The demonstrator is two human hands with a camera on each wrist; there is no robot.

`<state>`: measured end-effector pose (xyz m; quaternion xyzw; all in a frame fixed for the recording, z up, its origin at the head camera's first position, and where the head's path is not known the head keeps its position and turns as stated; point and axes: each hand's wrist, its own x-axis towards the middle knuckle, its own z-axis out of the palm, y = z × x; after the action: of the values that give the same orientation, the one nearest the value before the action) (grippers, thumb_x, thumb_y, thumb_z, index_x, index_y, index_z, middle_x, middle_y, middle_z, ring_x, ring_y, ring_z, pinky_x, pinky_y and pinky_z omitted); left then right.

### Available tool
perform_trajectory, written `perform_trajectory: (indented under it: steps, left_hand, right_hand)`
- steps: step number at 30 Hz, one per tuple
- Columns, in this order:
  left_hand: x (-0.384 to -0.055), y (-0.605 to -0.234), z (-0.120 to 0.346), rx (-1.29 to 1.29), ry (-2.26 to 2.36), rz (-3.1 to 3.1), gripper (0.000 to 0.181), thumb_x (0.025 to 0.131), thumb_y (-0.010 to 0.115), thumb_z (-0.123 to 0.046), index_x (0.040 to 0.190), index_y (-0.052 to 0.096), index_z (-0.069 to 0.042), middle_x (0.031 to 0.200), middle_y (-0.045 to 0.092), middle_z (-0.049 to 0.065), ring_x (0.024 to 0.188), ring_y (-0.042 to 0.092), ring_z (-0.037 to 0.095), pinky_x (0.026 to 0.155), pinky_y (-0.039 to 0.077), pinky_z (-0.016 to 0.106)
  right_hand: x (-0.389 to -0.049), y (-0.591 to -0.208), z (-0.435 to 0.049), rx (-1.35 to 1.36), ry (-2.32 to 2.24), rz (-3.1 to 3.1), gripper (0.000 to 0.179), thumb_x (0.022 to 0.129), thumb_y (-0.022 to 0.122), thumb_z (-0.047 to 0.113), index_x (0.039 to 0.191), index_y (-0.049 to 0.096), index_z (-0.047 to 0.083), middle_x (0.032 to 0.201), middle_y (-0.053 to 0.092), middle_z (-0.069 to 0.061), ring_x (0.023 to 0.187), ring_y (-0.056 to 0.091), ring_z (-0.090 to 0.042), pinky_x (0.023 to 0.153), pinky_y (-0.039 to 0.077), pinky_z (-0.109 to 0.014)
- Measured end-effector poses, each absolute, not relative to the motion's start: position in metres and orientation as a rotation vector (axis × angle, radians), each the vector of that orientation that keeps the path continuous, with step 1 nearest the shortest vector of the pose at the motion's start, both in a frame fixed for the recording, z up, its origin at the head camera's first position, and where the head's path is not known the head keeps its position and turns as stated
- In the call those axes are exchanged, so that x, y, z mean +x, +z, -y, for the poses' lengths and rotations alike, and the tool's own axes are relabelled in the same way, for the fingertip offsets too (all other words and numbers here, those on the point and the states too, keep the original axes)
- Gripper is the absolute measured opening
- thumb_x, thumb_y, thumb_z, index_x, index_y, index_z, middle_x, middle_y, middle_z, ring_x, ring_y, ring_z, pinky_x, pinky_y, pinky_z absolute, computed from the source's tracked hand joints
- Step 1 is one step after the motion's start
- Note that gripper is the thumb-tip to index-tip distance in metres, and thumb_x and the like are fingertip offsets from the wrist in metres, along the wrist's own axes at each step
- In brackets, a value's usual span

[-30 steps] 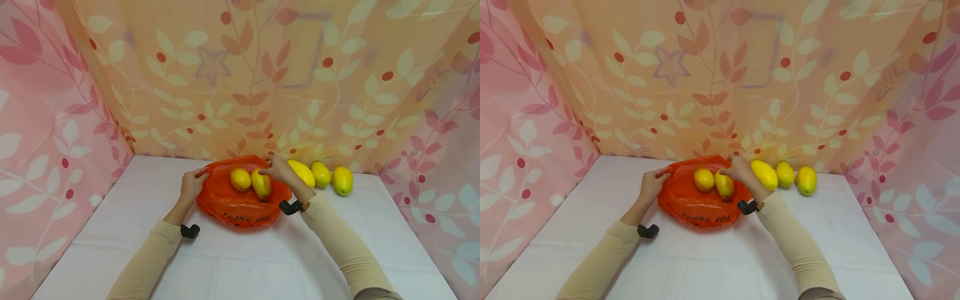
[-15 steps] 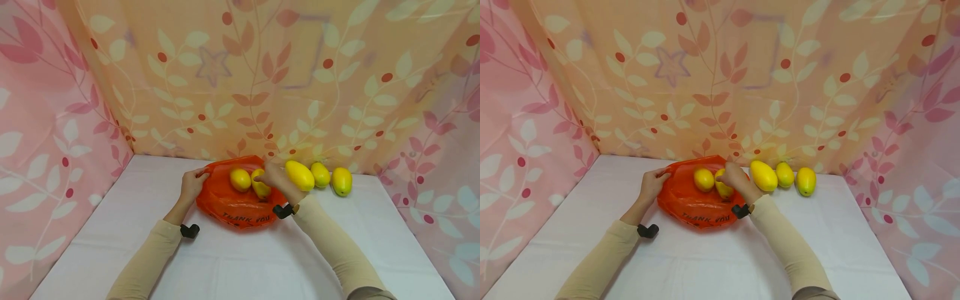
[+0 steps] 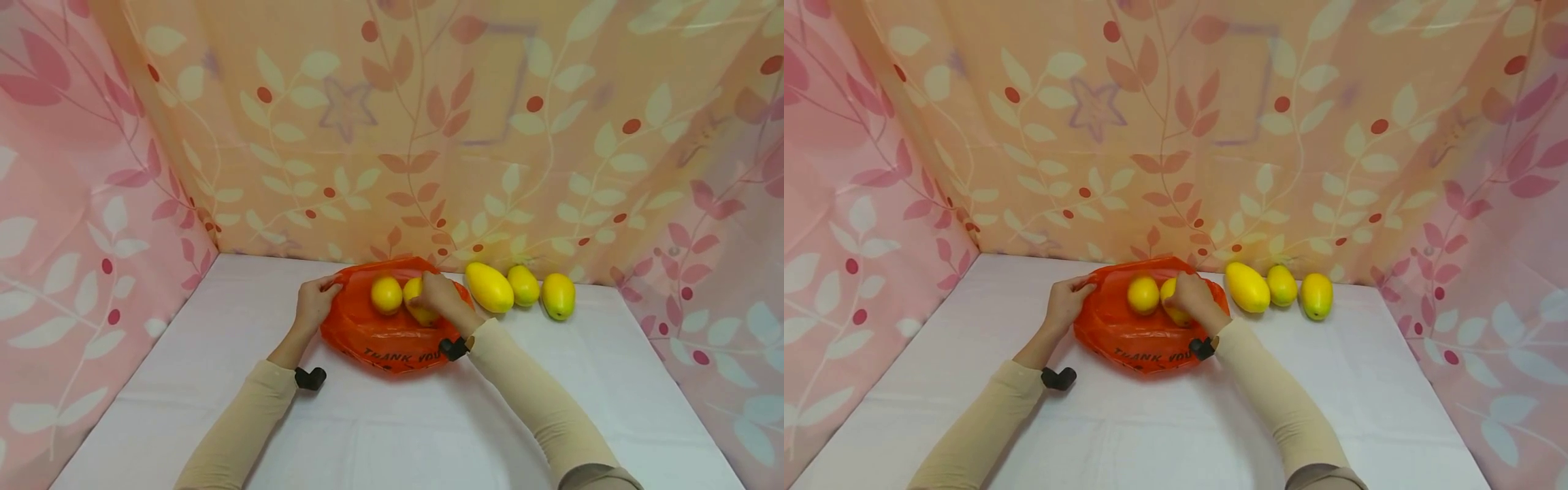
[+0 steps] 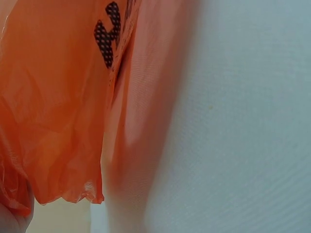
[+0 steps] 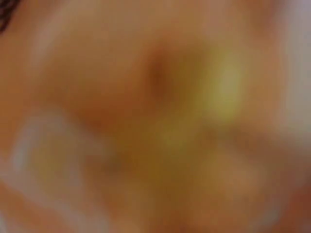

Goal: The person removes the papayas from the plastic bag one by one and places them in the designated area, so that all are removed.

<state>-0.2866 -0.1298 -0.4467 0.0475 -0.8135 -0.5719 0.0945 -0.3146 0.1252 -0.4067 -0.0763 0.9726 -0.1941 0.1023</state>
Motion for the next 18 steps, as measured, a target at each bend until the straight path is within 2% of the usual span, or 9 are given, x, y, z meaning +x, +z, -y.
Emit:
perform_trajectory:
  steps: [11,18]
  left_hand:
    - [-0.2862,-0.4448,0.1281,0.134,-1.708,2.394,0.029,0.092,0.064,-0.009,0.119,0.069,0.001,0.116,0.070,0.019,0.115,0.062,0.030,0.100,0.051,0.042]
    - [-0.2873,-0.4483,0.1290,0.142,-1.703,2.412,0.030,0.092,0.064,-0.011,0.120,0.068,0.001,0.117,0.069,0.018,0.115,0.062,0.030,0.099,0.051,0.042]
  right_hand:
    - [-0.3149,-0.4095,-0.1225,-0.195,-0.593,-2.874,0.056,0.082,0.077,0.029,0.123,0.050,0.001,0.107,0.059,-0.013,0.092,0.055,-0.028,0.088,0.052,-0.038]
    - [-0.3160,-0.4062,-0.1227,-0.187,-0.657,-2.817,0.054,0.081,0.079,0.030,0.122,0.053,0.005,0.107,0.060,-0.011,0.093,0.056,-0.027,0.087,0.053,-0.037]
